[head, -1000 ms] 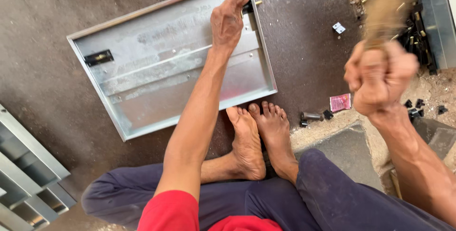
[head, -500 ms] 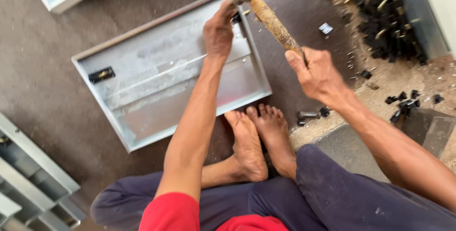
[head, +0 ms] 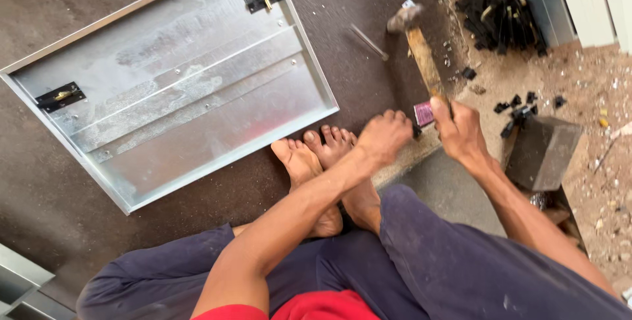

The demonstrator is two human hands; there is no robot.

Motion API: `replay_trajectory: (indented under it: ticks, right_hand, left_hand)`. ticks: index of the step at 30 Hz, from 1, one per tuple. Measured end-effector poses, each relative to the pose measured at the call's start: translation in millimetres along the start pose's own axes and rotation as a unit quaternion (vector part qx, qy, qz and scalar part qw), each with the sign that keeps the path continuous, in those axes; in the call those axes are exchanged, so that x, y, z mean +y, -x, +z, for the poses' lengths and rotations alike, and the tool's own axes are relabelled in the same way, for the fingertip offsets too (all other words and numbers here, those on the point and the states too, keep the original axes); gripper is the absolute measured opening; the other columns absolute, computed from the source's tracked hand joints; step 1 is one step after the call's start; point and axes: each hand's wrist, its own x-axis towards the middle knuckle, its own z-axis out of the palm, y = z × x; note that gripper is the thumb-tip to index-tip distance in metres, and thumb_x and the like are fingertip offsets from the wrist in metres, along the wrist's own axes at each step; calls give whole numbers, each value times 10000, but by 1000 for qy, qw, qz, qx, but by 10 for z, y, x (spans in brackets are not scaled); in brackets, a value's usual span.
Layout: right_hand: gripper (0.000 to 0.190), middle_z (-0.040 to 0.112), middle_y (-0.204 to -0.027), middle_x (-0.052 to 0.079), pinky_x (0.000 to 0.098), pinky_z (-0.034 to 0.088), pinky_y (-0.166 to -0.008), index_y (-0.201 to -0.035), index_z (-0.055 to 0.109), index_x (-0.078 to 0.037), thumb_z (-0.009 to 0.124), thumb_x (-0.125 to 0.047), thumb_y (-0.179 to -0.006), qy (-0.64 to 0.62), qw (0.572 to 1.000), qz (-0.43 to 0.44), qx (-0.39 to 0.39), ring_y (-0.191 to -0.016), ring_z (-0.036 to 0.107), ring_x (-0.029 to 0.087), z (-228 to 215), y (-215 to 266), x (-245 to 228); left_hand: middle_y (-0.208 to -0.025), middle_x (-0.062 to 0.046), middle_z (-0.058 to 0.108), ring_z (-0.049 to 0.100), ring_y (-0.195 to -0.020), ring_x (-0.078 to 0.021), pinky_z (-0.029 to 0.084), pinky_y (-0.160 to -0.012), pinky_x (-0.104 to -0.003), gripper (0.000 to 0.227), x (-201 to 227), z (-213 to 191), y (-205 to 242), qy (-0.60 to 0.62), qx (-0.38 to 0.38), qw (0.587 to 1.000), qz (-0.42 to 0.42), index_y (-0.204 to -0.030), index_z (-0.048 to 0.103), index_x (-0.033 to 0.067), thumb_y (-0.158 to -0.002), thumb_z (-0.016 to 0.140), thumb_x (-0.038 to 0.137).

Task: The person sits on the floor and uses a hammer to attach black metal hinges to a rectangular metal frame. They repeatedly position the hinges and strike them with the hammer to secure them in place.

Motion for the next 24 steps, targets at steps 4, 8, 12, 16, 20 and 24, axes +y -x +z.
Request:
replay_trajectory:
  ticks: [4, 8, 12, 16, 20, 24]
  right_hand:
    - [477, 533, -590, 49, 338, 406, -492, -853, 623, -40, 506, -453, -1058, 28, 1000, -9, -11, -521, 493, 147, -5, 145, -135]
    - [522, 548, -577, 40, 330, 407, -467, -780, 618, -36, 518, -475, -1043, 37, 998, 15, -57, -494, 503, 143, 80, 75, -285]
    - [516, 516, -615, 21, 344, 375, -404, -805, 574, -39, 504, -487, -1053, 9, 995, 28, -91, -492, 455, 146, 249, 31, -364]
    - [515, 508, -607, 22, 296, 372, -411, -766, 561, -32, 538, -455, -1061, -80, 991, 30, -103, -493, 459, 114, 373, -73, -538]
    - [362, 575, -624, 15, 259, 409, -334, -829, 608, -77, 520, -357, -1040, -82, 994, -53, -46, -456, 509, 88, 97, -311, -982]
    - [294, 519, -674, -27, 189, 350, -388, -940, 546, -124, 490, -337, -1134, -266, 883, -386, 10, -426, 450, 11, -210, -601, -1424]
  left_hand:
    - [-1059, -113, 662, 667, -1026, -288, 565, -889, -397, 312, -458, -176, 70, 382, 166, 909, -11, -1065, 676, 52, -838, 832, 198]
    - [-1170, -59, 743, 765, -1044, -174, 623, -916, -328, 317, -1546, -1024, 112, 465, 376, 798, -70, -1355, 608, 153, -1042, 636, 118]
    - [-1179, -89, 758, 792, -993, -214, 639, -825, -294, 283, -2547, -1306, -9, 194, 467, 860, -65, -1321, 658, 137, -1053, 586, 79]
    - [-1173, -125, 756, 779, -977, -267, 640, -812, -350, 337, -2924, -1157, -35, 117, 471, 872, -72, -1337, 642, 109, -1002, 675, 124]
    - [-1059, -122, 764, 767, -965, -304, 622, -770, -385, 389, -2836, -1165, 39, 111, 430, 889, -114, -1342, 639, 118, -958, 703, 105]
    - [-1035, -40, 783, 771, -995, -277, 617, -916, -384, 294, -2772, -1249, 19, 71, 465, 879, -80, -1282, 635, 207, -997, 697, 173]
